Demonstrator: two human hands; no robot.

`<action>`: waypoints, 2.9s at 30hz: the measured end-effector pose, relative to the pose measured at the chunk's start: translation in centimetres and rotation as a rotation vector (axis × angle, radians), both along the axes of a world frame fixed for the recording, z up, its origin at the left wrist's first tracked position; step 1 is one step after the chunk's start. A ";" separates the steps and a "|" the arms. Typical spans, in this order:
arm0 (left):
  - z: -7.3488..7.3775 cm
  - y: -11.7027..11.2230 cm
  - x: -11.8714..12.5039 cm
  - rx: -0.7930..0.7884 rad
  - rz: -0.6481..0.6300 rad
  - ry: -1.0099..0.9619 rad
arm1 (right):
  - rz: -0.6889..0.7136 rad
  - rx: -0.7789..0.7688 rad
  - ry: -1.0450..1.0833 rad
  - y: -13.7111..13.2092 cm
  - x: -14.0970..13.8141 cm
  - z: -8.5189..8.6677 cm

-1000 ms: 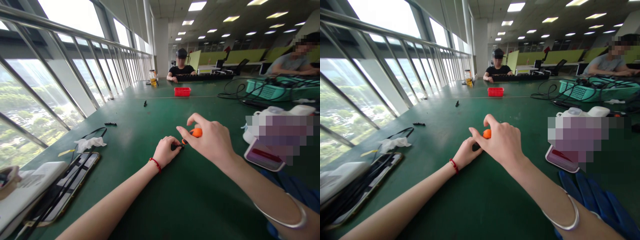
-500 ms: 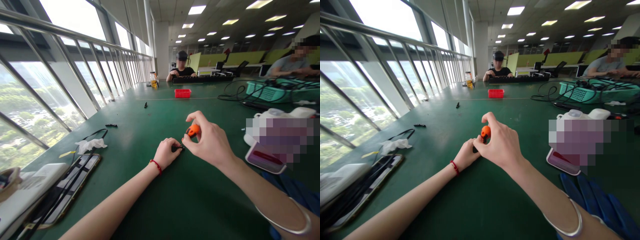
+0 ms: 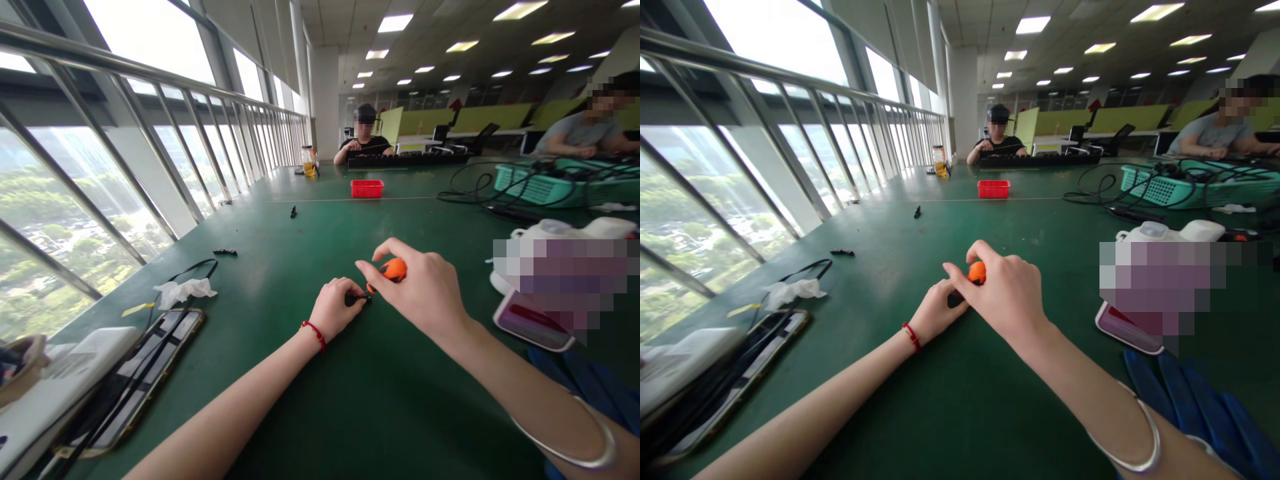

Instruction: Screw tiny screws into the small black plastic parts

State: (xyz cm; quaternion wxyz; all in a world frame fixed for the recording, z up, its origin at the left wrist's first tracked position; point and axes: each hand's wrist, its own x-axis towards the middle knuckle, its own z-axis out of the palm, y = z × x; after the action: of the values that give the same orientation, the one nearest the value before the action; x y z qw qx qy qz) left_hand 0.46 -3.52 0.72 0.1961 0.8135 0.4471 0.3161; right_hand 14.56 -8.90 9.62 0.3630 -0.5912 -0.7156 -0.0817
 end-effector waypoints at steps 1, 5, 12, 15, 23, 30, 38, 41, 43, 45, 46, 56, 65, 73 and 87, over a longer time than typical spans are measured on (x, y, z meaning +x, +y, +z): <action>0.0 0.0 0.0 0.004 0.000 0.006 | 0.009 0.002 -0.002 0.0 0.0 0.0; 0.0 0.0 0.0 0.002 0.014 0.014 | 0.063 -0.017 0.046 0.0 0.0 0.0; 0.0 0.0 0.1 0.005 -0.003 0.012 | 0.058 0.002 0.038 -0.1 0.0 0.0; 0.0 0.0 0.0 -0.002 0.010 0.003 | 0.075 0.008 0.083 -0.1 0.0 0.0; -0.1 0.1 0.0 0.008 0.003 0.010 | 0.077 0.015 0.076 -0.1 0.1 0.0; -0.2 0.1 0.0 0.013 -0.012 0.001 | 0.047 0.017 0.082 0.0 0.1 -0.2; 0.1 0.0 0.1 -0.008 -0.011 -0.003 | 0.128 -0.024 0.165 0.4 0.7 -0.1; 0.2 0.0 0.1 -0.022 -0.019 -0.001 | 0.102 0.023 0.237 0.9 1.4 0.1; 0.2 0.0 0.1 -0.029 -0.018 0.003 | 0.069 0.038 0.272 1.2 2.0 0.3; 0.2 -0.1 0.1 -0.033 -0.013 0.007 | 0.047 0.031 0.296 1.5 2.5 0.3; 0.2 -0.1 0.1 -0.034 -0.012 0.008 | 0.041 0.025 0.305 1.6 2.7 0.3; 0.1 0.0 0.1 -0.031 -0.015 -0.002 | 0.112 -0.005 0.336 1.8 2.6 -0.2; 0.1 0.0 0.1 -0.028 -0.015 -0.001 | 0.105 -0.021 0.360 2.2 2.7 -0.5; 0.1 -0.1 0.2 -0.029 -0.012 0.001 | 0.113 -0.022 0.384 2.2 2.6 -0.7; 0.1 0.0 0.2 -0.019 -0.017 0.004 | 0.121 -0.036 0.339 2.3 2.8 -0.7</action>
State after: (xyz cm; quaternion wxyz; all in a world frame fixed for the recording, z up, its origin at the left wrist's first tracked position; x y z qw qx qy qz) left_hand 0.62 -3.55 0.80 0.2055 0.8160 0.4437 0.3083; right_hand 17.32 -6.58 8.90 0.4720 -0.5587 -0.6798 0.0542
